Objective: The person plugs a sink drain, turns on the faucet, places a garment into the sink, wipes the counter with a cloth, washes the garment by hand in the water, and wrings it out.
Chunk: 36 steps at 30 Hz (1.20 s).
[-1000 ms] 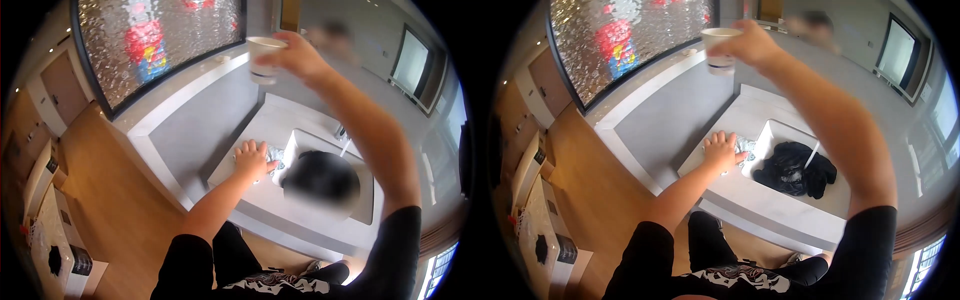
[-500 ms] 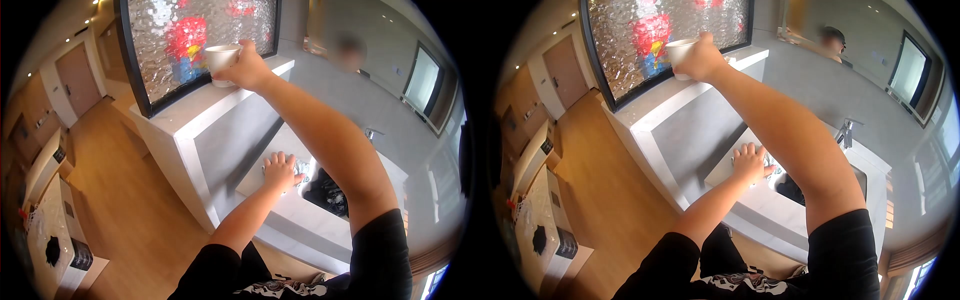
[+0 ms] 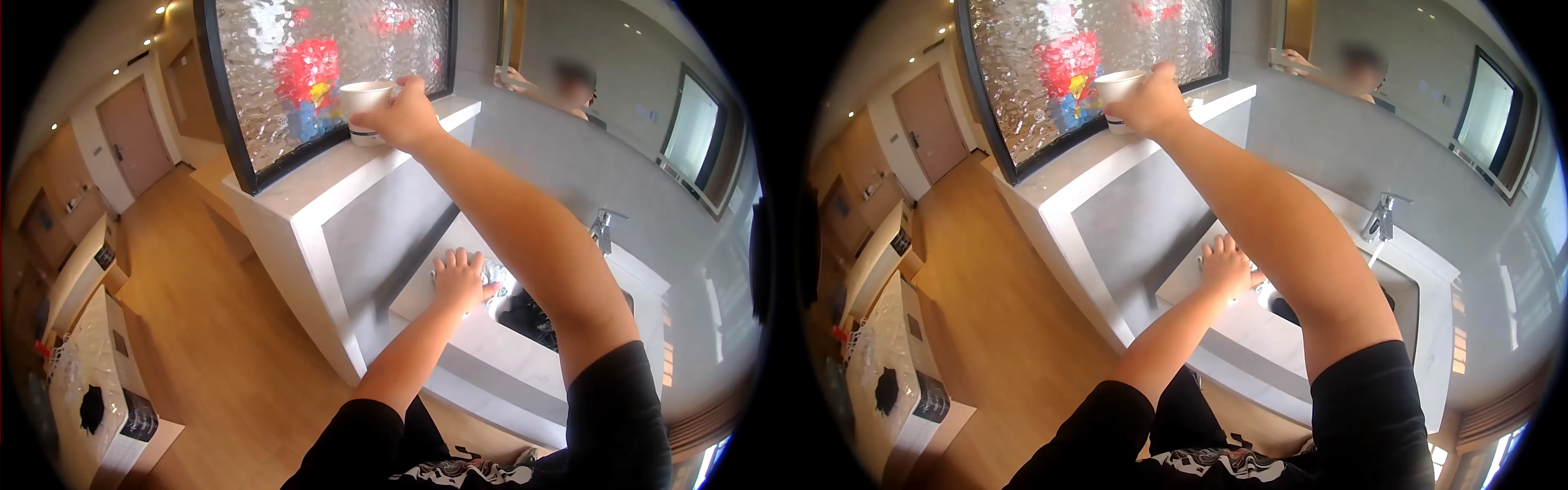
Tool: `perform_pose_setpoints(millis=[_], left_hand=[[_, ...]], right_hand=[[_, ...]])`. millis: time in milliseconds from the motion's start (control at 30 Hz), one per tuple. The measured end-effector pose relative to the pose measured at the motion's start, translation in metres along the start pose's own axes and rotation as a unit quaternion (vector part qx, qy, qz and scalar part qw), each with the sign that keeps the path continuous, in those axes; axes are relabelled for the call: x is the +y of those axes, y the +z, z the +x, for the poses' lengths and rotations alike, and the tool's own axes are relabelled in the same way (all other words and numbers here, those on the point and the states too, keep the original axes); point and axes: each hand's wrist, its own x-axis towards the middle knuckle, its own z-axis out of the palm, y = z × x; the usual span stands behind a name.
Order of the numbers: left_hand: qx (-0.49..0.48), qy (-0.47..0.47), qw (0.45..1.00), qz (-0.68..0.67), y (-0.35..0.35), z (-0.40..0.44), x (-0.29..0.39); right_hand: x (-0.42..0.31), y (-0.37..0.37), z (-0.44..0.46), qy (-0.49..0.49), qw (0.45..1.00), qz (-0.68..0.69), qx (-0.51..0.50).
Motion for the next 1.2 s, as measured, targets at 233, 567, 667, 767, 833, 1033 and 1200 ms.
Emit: perform_pose_setpoints(millis=[233,567,667,767,833,1033,1200], left_hand=[[0.004,0.0,1.0,-0.008,0.003,0.002,-0.001],[0.027,-0.014,1.0,0.005,0.003,0.002,0.003],[0.021,-0.009,0.999,-0.023,0.007,0.005,0.0],[0.022,0.002,1.0,-0.001,0.005,0.004,0.002],[0.027,0.012,0.999,0.013,0.007,0.004,0.001],[0.05,0.012,0.997,0.053,0.015,0.006,0.003],[0.038,0.03,0.995,0.082,0.02,0.01,0.001]], right_hand=[[0.004,-0.014,-0.017,-0.027,0.999,-0.037,-0.026],[0.106,-0.164,-0.216,-0.052,0.994,0.056,-0.081],[0.136,-0.212,-0.286,0.048,0.994,0.065,-0.069],[0.187,-0.26,-0.328,0.063,0.994,0.092,0.001],[0.226,-0.289,-0.343,0.031,0.996,0.06,0.053],[0.277,-0.326,-0.361,-0.042,0.983,0.044,0.174],[0.259,-0.334,-0.369,-0.062,0.973,0.102,0.2]])
